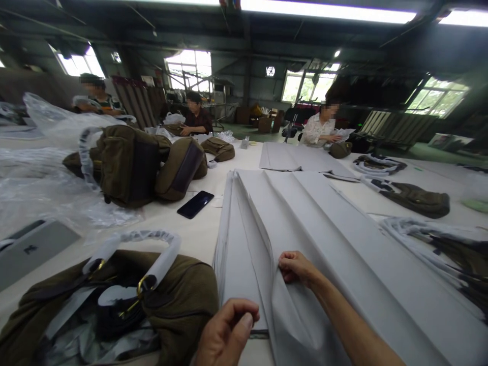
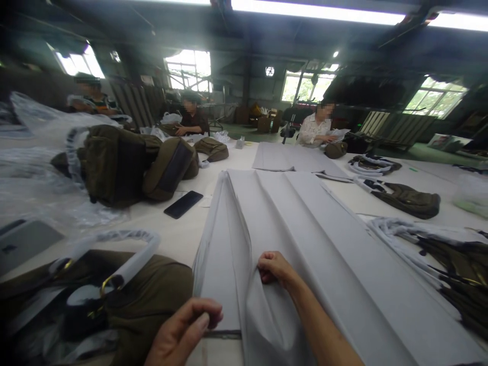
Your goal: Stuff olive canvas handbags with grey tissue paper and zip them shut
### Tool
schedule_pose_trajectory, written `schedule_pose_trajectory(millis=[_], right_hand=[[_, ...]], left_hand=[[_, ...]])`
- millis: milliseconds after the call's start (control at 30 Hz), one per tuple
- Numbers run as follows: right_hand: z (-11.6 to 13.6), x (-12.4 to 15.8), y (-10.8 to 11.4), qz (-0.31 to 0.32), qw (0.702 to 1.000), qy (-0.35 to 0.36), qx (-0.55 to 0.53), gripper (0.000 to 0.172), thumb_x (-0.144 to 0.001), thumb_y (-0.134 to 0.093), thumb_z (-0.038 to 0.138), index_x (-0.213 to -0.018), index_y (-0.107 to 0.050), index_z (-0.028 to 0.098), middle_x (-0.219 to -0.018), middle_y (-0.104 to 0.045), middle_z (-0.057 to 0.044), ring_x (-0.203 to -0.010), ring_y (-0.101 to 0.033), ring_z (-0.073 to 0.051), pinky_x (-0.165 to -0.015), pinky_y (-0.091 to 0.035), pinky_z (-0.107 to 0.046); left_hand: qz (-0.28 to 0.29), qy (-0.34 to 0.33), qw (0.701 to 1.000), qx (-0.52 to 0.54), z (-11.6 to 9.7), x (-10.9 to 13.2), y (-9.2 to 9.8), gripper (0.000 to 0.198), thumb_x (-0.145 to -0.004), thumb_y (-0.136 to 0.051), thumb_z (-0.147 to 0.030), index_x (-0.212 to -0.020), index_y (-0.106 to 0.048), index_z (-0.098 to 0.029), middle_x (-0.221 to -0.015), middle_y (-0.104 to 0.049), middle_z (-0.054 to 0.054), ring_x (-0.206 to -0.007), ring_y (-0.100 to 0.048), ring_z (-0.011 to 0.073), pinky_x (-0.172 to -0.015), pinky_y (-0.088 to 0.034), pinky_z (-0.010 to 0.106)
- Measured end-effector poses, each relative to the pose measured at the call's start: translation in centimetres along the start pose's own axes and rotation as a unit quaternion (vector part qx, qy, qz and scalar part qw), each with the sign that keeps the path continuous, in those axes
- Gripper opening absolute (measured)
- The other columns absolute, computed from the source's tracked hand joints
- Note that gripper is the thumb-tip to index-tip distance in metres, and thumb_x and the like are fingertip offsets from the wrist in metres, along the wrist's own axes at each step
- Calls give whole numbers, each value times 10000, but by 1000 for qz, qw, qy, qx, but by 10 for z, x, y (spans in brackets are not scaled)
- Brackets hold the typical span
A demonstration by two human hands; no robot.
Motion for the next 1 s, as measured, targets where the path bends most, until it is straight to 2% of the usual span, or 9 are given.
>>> schedule_pose_trajectory(millis=[167, 300, 467, 600, 700, 767, 833, 933, 1000], right_hand=[[2, -5, 2, 25, 999, -5, -38, 127, -552, -524, 260, -610, -464, 165, -476, -517, 31, -394, -472, -78, -396, -400, -183], [0, -7, 5, 40, 999, -9, -31, 98, -558, -523, 234, -614, -490, 160, -468, -543, 21, -387, -489, -88, -373, -382, -173], [-2, -10, 4, 58, 998, -15, -12, 100, -552, -539, 228, -614, -514, 153, -474, -571, -4, -416, -525, -105, -383, -389, -172], [-3, -9, 10, 46, 999, -11, -14, 135, -540, -530, 275, -603, -496, 160, -477, -562, -2, -398, -494, -93, -388, -379, -180], [-4, -5, 16, 27, 999, -8, -22, 175, -546, -521, 322, -612, -466, 170, -497, -538, 18, -415, -475, -78, -424, -391, -185], [-5, -3, 16, 27, 999, -7, -15, 193, -544, -517, 335, -630, -465, 171, -521, -542, 10, -435, -478, -86, -447, -400, -204], [-2, -1, 20, 21, 1000, 6, 3, 192, -554, -495, 341, -642, -454, 176, -529, -524, 9, -449, -464, -99, -458, -394, -225], [17, 2, 39, -56, 995, 74, 45, 159, -621, -423, 348, -648, -376, 199, -544, -419, 35, -508, -404, -105, -493, -352, -231], [34, 12, 47, -114, 981, 133, 78, 133, -668, -385, 330, -659, -341, 204, -579, -378, 33, -570, -380, -116, -537, -331, -237]], left_hand=[[19, 68, 994, 82, 25, -37, -23, 357, -733, -633, -511, -814, -655, -164, -833, -643, 67, -852, -600, 218, -786, -471, 293], [33, 70, 989, 125, 28, -54, -43, 327, -785, -588, -471, -873, -634, -159, -950, -627, 82, -942, -587, 223, -839, -465, 315], [54, 65, 982, 170, 34, -76, -70, 396, -784, -570, -506, -963, -595, -154, -1113, -591, 122, -1073, -555, 248, -911, -437, 338], [8, 130, 987, 92, 71, -91, -63, 462, -777, -530, -541, -1038, -581, -163, -1195, -555, 134, -1163, -490, 276, -889, -425, 366], [-18, 150, 987, 60, 90, -95, -53, 493, -715, -588, -556, -983, -606, -143, -1077, -606, 141, -1095, -522, 310, -810, -444, 382], [-29, 137, 989, 52, 90, -95, -49, 482, -672, -637, -541, -929, -612, -134, -968, -633, 130, -1008, -561, 305, -771, -458, 367], [-63, 109, 991, 43, 82, -94, -43, 452, -675, -652, -507, -943, -599, -147, -965, -629, 114, -994, -561, 286, -810, -452, 356], [-134, 2, 991, 6, 51, -90, -34, 386, -753, -601, -461, -1011, -571, -175, -1077, -592, 103, -1069, -524, 253, -930, -396, 324], [-105, -28, 994, 26, 37, -93, -44, 435, -786, -586, -460, -1101, -539, -165, -1178, -557, 125, -1115, -514, 247, -957, -387, 316]])
Point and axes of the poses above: each hand's wrist, its own x-axis away from the middle knuckle, its own y-axis out of the back of the hand, z = x × y, the point moved 8 cm from there along -x, towards the middle knuckle
